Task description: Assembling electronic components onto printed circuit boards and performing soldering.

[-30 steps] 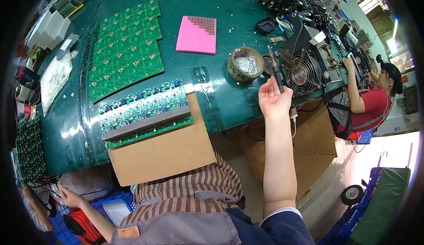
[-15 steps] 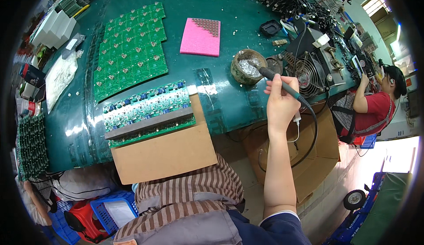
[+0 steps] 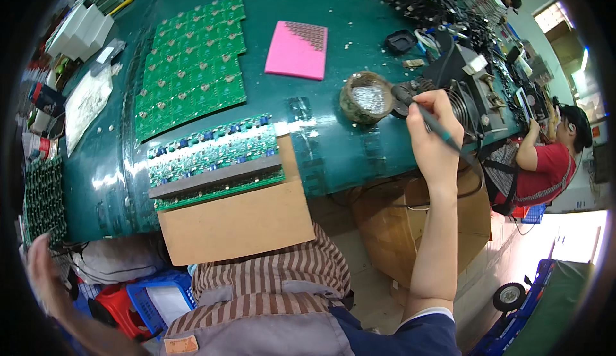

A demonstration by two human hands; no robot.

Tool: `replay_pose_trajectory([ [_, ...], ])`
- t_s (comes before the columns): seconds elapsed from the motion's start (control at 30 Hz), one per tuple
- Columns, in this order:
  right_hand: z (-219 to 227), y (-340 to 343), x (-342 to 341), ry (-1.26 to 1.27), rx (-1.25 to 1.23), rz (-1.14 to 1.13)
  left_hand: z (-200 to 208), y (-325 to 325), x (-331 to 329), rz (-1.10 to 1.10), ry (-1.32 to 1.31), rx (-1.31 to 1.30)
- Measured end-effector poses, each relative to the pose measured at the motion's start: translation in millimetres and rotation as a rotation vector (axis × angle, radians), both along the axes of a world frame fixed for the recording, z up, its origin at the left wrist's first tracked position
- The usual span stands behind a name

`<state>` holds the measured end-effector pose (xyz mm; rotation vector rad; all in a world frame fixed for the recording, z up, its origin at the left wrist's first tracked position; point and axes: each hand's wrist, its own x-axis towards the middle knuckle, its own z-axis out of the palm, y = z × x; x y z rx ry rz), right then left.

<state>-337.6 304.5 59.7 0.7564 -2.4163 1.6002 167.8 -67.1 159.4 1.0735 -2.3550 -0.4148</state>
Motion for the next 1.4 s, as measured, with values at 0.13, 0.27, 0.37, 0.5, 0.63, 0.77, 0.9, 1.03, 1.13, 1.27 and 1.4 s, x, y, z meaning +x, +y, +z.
replay_pose_trajectory([
  [0.13,-0.5,-12.5,16.8,0.244,0.490,0.190,-70.8,68.0,-109.2,0.020,0.101,0.396],
  [0.27,20.5,2.3,42.9,0.169,0.315,0.078,-94.2,102.2,-148.1,-0.173,0.104,0.628],
  [0.37,9.9,-48.1,111.6,0.105,-0.119,0.264,-101.8,109.6,-160.0,-0.477,0.100,0.585],
  [0.5,-6.5,-99.0,178.5,0.022,0.061,0.746,-102.0,120.3,-174.9,-0.546,0.119,0.589],
  [0.63,-26.2,-127.1,200.0,0.040,-0.010,0.870,-105.4,113.5,-163.6,-0.545,0.277,0.597],
  [0.77,-23.5,-136.7,203.7,0.059,0.107,0.839,-127.0,111.6,-153.1,-0.494,0.365,0.572],
  [0.9,-27.3,-124.6,204.7,-0.066,-0.129,0.591,-131.5,87.9,-142.8,-0.327,0.248,0.227],
  [1.03,-31.5,-118.3,212.3,0.163,-0.407,0.469,-148.2,73.8,-143.6,-0.278,0.164,0.048],
  [1.13,-19.1,-108.2,199.7,0.305,-0.055,0.861,-159.1,79.2,-146.6,-0.253,0.204,0.047],
  [1.27,-26.5,-116.6,226.2,0.114,0.028,0.652,-167.0,87.6,-147.7,-0.151,0.157,-0.019],
  [1.4,-39.0,-118.5,241.6,-0.002,-0.033,0.499,-177.5,85.1,-151.2,-0.191,0.242,-0.065],
])
